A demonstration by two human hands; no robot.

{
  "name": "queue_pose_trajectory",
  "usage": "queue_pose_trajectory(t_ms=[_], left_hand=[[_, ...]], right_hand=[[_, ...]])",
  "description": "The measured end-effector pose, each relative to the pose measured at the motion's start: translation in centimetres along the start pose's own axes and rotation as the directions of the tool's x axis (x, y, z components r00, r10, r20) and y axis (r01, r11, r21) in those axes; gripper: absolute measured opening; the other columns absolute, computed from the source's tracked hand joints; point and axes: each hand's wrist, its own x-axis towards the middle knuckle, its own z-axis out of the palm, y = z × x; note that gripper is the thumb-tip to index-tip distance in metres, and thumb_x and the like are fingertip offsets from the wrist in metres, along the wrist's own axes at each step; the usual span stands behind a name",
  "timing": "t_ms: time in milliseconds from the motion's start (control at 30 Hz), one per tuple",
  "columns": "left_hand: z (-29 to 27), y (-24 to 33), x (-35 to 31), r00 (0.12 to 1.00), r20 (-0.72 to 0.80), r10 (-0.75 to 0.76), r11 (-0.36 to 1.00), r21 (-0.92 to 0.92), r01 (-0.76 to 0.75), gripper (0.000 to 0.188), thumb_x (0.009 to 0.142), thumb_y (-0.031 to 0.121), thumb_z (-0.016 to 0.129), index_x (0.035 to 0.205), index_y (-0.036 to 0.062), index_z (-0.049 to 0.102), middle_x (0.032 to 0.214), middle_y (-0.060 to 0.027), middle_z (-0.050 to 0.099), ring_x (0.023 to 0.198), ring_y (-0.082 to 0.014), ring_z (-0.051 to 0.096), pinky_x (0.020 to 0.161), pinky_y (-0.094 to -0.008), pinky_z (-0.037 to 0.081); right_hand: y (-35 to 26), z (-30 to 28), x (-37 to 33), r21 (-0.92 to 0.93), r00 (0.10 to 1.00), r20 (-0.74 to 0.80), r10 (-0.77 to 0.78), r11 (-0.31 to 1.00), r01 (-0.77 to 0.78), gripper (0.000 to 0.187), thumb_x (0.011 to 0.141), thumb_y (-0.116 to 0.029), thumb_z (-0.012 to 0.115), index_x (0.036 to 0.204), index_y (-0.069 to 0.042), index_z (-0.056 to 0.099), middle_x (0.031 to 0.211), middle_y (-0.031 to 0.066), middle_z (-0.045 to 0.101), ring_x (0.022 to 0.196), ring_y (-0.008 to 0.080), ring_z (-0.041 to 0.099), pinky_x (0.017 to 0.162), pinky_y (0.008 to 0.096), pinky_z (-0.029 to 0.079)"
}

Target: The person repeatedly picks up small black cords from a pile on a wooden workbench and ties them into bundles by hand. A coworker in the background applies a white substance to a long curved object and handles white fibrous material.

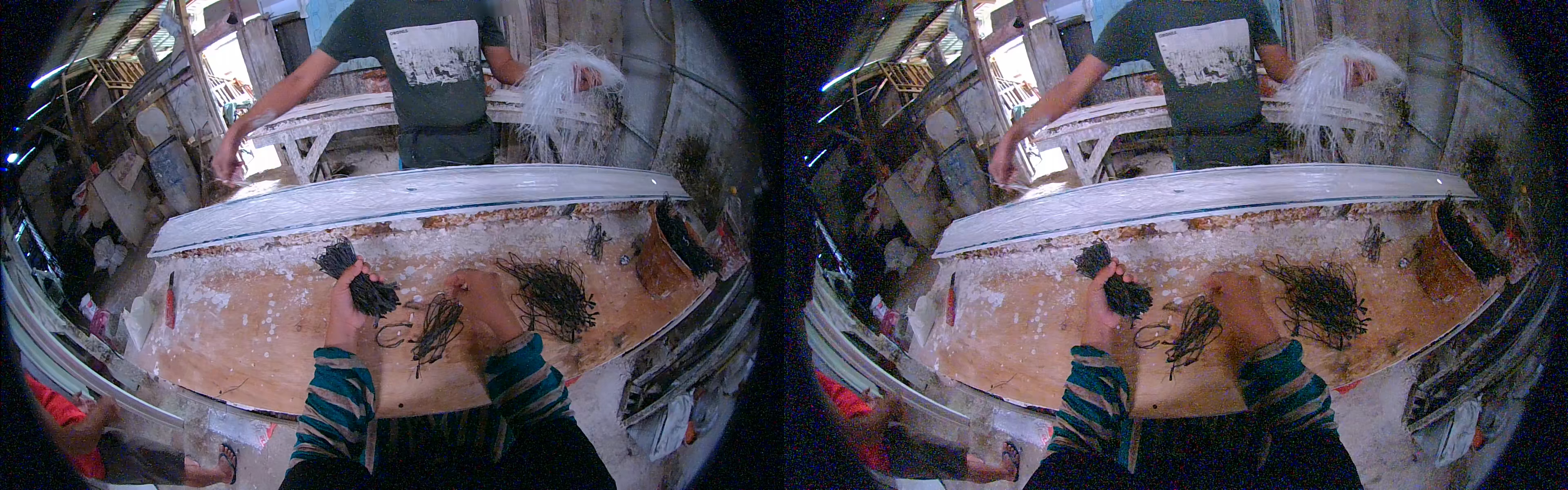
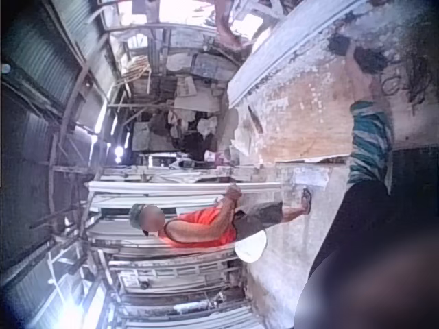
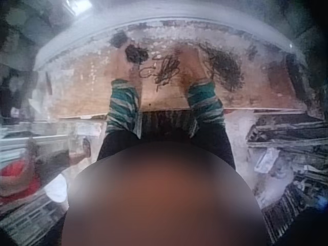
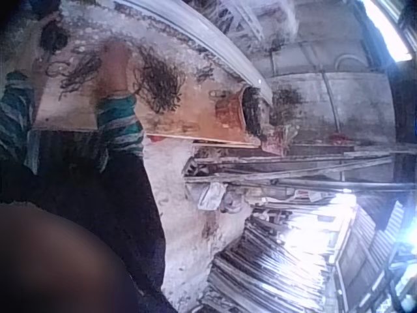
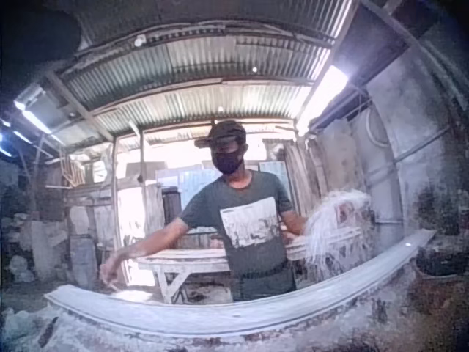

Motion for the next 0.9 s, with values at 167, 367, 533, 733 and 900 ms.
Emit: queue_pose_trajectory(t_ms=[167, 367, 533, 733, 900], left_hand=[[0.8, -0.4, -0.5, 0.999, -0.020, -0.048, 0.994, 0.102, 0.049, 0.017, 0.080, 0.013, 0.062, 0.094, 0.0064, 0.054, 0.071, -0.0029, 0.054, 0.065, -0.0181, 0.056, 0.072, -0.0370, 0.049], [0.5, -0.6, -0.4, 0.996, -0.016, -0.088, 0.988, 0.126, 0.089, 0.019, 0.080, 0.013, 0.062, 0.095, 0.0060, 0.053, 0.073, -0.0033, 0.055, 0.065, -0.0178, 0.056, 0.070, -0.0369, 0.049], [0.3, -0.5, -0.3, 0.995, -0.012, -0.102, 0.988, 0.116, 0.102, 0.018, 0.080, 0.013, 0.061, 0.094, 0.0065, 0.052, 0.073, -0.0033, 0.055, 0.066, -0.0173, 0.056, 0.069, -0.0369, 0.049], [0.6, -0.4, -0.6, 0.995, -0.029, -0.093, 0.989, 0.116, 0.096, 0.018, 0.080, 0.013, 0.061, 0.094, 0.0066, 0.052, 0.073, -0.0034, 0.055, 0.065, -0.0172, 0.056, 0.069, -0.0366, 0.049], [1.2, -0.3, -0.8, 0.995, 0.002, -0.102, 0.990, 0.100, 0.101, 0.017, 0.081, 0.013, 0.061, 0.094, 0.0066, 0.053, 0.072, -0.0036, 0.055, 0.064, -0.0174, 0.056, 0.069, -0.0370, 0.049]], right_hand=[[0.0, -0.9, 0.7, 0.415, 0.994, -0.110, -0.021, 0.908, 0.065, 0.013, 0.082, -0.013, 0.062, 0.091, -0.006, 0.064, 0.079, 0.0021, 0.063, 0.069, 0.0099, 0.054, 0.061, 0.0241, 0.043], [-0.1, -1.4, 0.8, 0.548, 0.991, -0.131, 0.002, 0.834, 0.071, 0.013, 0.082, -0.012, 0.062, 0.092, -0.004, 0.063, 0.079, -0.0007, 0.061, 0.069, 0.0064, 0.052, 0.063, 0.0222, 0.043], [-1.0, -1.4, 0.6, 0.536, 0.998, -0.065, -0.020, 0.843, 0.051, 0.012, 0.080, -0.007, 0.063, 0.092, -0.003, 0.063, 0.082, -0.0007, 0.061, 0.072, 0.0068, 0.053, 0.065, 0.0228, 0.044], [-0.3, -0.6, 0.6, 0.481, 0.993, -0.090, -0.073, 0.870, 0.108, 0.012, 0.079, -0.004, 0.061, 0.091, -0.003, 0.064, 0.084, -0.0004, 0.062, 0.074, 0.0077, 0.053, 0.067, 0.0229, 0.044], [-0.7, -1.2, 0.5, 0.448, 0.998, -0.070, 0.000, 0.894, 0.031, 0.012, 0.080, -0.008, 0.061, 0.092, -0.004, 0.065, 0.079, -0.0010, 0.062, 0.070, 0.0070, 0.052, 0.064, 0.0229, 0.043]])
